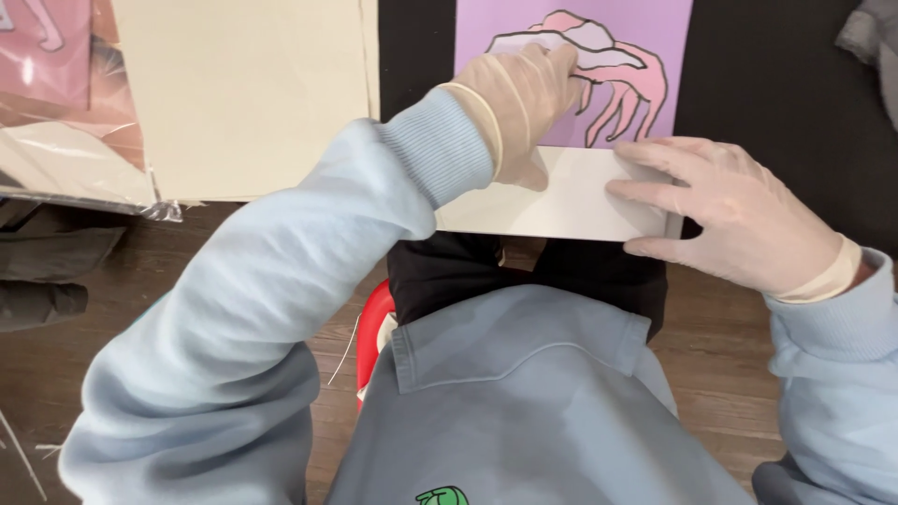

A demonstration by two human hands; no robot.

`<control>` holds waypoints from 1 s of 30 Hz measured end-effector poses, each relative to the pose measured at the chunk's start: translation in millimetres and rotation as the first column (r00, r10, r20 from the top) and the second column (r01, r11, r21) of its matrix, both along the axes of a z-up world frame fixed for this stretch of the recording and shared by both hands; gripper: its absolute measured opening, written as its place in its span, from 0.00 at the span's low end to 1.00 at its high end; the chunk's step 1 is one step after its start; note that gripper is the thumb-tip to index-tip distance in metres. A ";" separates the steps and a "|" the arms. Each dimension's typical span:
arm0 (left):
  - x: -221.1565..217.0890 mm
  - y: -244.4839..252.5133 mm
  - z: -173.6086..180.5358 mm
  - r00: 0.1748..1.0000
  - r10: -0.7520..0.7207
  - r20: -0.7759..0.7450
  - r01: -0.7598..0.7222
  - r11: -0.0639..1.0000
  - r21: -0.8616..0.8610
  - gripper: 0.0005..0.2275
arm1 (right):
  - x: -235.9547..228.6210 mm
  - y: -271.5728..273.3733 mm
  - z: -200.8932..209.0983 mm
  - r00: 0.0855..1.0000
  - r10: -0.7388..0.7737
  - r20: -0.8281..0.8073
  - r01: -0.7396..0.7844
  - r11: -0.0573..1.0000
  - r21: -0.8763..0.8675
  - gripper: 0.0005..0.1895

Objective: The recorder is preparing and mounting a graphic art print onto a backing board using adhesive materials and clamps.

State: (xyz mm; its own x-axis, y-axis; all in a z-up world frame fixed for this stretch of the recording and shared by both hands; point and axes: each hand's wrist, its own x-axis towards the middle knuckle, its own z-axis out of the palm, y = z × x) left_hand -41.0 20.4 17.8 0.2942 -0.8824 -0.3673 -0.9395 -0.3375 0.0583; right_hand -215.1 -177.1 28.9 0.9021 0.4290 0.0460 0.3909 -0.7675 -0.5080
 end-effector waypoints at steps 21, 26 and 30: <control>3.2 3.9 -10.6 0.999 -0.043 0.015 0.045 0.992 -0.122 0.36 | 1.5 -0.8 0.5 0.999 -0.009 0.044 0.012 0.998 -0.057 0.28; 0.9 0.4 -3.3 0.999 -0.005 -0.053 0.001 0.997 -0.084 0.36 | -7.2 -17.4 12.3 0.992 -0.095 0.086 0.102 0.990 -0.092 0.21; -0.6 3.1 1.7 1.000 -0.015 -0.016 0.013 0.996 -0.086 0.34 | -5.7 -15.4 16.7 0.990 -0.105 0.098 0.113 0.991 -0.072 0.17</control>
